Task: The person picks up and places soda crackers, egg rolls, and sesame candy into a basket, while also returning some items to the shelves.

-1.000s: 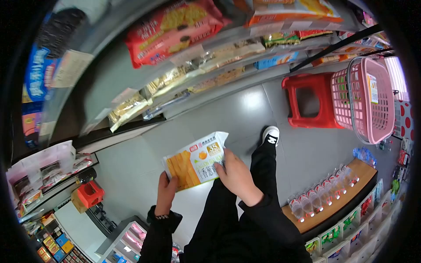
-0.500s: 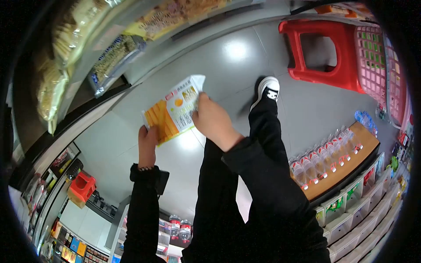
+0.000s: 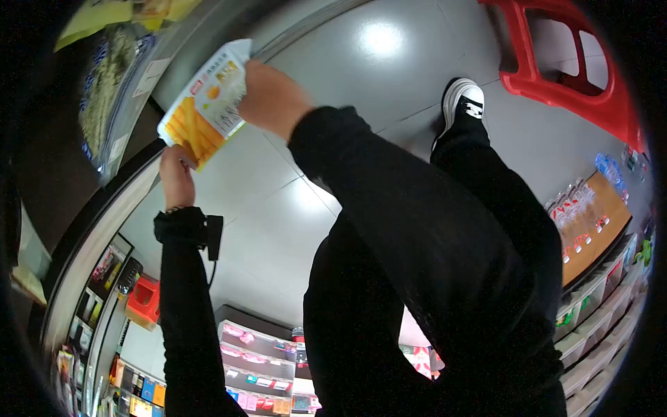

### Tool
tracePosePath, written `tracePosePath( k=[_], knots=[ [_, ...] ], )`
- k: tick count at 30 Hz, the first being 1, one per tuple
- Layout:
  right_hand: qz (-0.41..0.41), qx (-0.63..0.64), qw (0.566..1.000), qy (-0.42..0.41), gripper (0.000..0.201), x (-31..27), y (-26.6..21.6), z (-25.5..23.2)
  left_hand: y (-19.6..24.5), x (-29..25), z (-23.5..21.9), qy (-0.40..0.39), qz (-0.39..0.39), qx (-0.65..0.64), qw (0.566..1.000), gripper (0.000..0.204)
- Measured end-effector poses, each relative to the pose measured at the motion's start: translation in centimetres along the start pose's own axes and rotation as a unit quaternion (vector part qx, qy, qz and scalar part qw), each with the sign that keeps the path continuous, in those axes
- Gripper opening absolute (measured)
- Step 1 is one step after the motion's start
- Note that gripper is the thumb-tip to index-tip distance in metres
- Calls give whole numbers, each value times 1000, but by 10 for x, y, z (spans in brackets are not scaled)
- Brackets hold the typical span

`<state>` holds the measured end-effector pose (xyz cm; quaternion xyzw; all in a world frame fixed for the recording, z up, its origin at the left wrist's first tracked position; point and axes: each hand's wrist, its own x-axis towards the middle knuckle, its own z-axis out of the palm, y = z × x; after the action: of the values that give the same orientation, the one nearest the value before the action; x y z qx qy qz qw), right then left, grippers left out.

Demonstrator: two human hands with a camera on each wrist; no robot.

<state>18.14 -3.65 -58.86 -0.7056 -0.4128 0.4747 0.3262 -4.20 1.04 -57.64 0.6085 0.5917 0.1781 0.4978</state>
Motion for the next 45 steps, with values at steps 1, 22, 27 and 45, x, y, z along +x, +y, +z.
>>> tracePosePath(
  k=[1, 22, 27, 45],
  knots=[
    [3, 4, 1000, 4, 40, 10, -2, 3, 2, 12, 1, 11, 1, -19, 1000, 18],
    [-67, -101, 991, -47, 28, 95, 23, 45, -33, 96, -11, 141, -356, -232, 894, 11],
    [-45, 12, 997, -68, 28, 109, 16, 58, -51, 111, -28, 121, -298, -329, 888, 14],
    [91, 17, 984, -152, 19, -106, -14, -79, 98, -108, 112, -19, -345, -351, 870, 37]
  ],
)
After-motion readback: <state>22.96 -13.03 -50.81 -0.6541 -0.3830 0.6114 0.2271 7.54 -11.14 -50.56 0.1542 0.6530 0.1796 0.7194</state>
